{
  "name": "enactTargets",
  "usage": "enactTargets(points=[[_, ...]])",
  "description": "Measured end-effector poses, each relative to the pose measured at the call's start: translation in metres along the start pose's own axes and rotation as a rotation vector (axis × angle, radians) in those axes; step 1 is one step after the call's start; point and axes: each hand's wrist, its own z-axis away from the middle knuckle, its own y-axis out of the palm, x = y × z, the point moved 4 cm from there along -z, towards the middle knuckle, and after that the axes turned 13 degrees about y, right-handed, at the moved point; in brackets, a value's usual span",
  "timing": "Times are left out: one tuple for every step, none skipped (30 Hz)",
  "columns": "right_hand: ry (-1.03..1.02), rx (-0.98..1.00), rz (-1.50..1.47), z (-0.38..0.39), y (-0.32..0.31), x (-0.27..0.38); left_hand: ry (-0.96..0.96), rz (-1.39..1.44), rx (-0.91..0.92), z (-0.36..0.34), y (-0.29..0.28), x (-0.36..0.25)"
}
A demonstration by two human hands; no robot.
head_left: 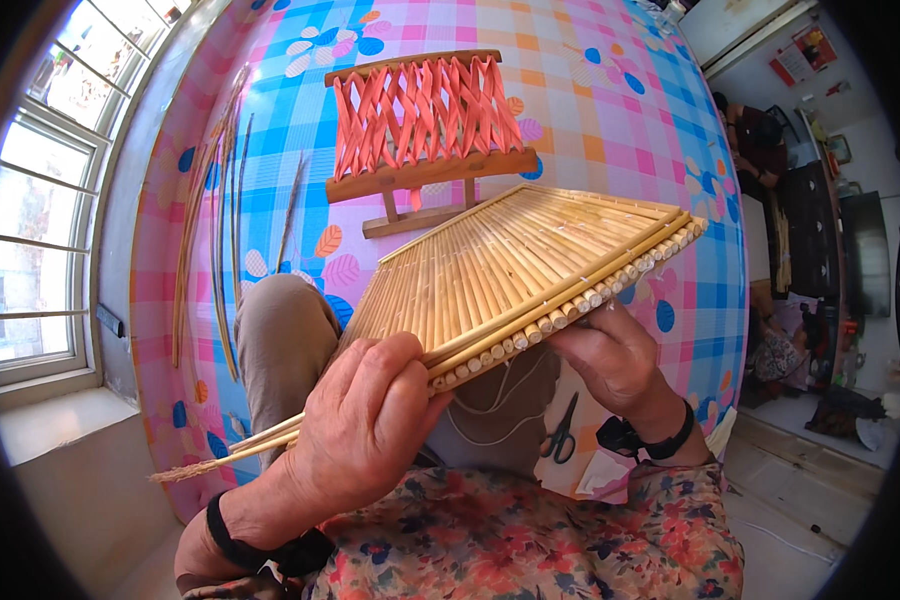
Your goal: The person weaves thin bamboo strips together to form a mat, threading string through pre-drilled holes in the slats and securing them together. The person handles the slats individually, aligns them, and draws the string through to bind the mat.
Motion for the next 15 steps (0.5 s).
enactTargets(points=[[0.000,0.002,-0.001,-0.0003,0.0015,-0.0006,-0.007,-0.003,0.004,0.0008,0.0002,0.0001],[-0.022,-0.011,0.014,-0.0003,0.0022,-0.0003,-0.009,-0.003,0.003,0.0009,0.0001,0.0002],[-0.042,-0.024,0.028,-0.0004,0.0025,0.0000,-0.002,-0.001,0.008,0.0006,0.0002,-0.0001],[-0.041,-0.023,0.027,-0.0015,0.0026,-0.0001,0.006,0.001,0.014,0.0004,0.0001,-0.0002],[-0.053,-0.019,0.024,-0.0031,0.0024,0.0004,0.004,0.003,0.014,0.0004,-0.0002,0.0002],[-0.065,-0.014,0.020,-0.0039,0.0025,0.0007,0.008,-0.003,0.011,0.0003,-0.0006,0.0004],[-0.067,-0.014,0.020,-0.0033,0.0027,0.0010,0.014,-0.012,0.005,0.0001,-0.0012,0.0002],[-0.058,-0.024,0.039,-0.0019,0.0029,0.0012,0.014,-0.014,0.004,0.0004,-0.0011,0.0002],[-0.050,-0.035,0.059,-0.0010,0.0028,0.0015,0.030,-0.023,0.010,0.0009,-0.0007,-0.0005],[-0.049,-0.033,0.059,-0.0010,0.0034,0.0017,0.045,-0.030,0.017,0.0013,0.0001,-0.0009],[-0.042,-0.046,0.047,-0.0015,0.0039,0.0020,0.044,-0.029,0.017,0.0009,0.0002,-0.0009],[-0.035,-0.060,0.035,-0.0017,0.0043,0.0026,0.049,-0.038,0.010,0.0002,-0.0003,-0.0013],[-0.034,-0.060,0.035,-0.0016,0.0057,0.0036,0.054,-0.046,0.005,-0.0002,-0.0005,-0.0010],[-0.013,-0.078,0.035,-0.0012,0.0061,0.0047,0.055,-0.046,0.005,-0.0002,-0.0002,-0.0006],[0.008,-0.097,0.034,-0.0006,0.0059,0.0054,0.062,-0.047,0.008,0.0001,0.0003,-0.0007]])
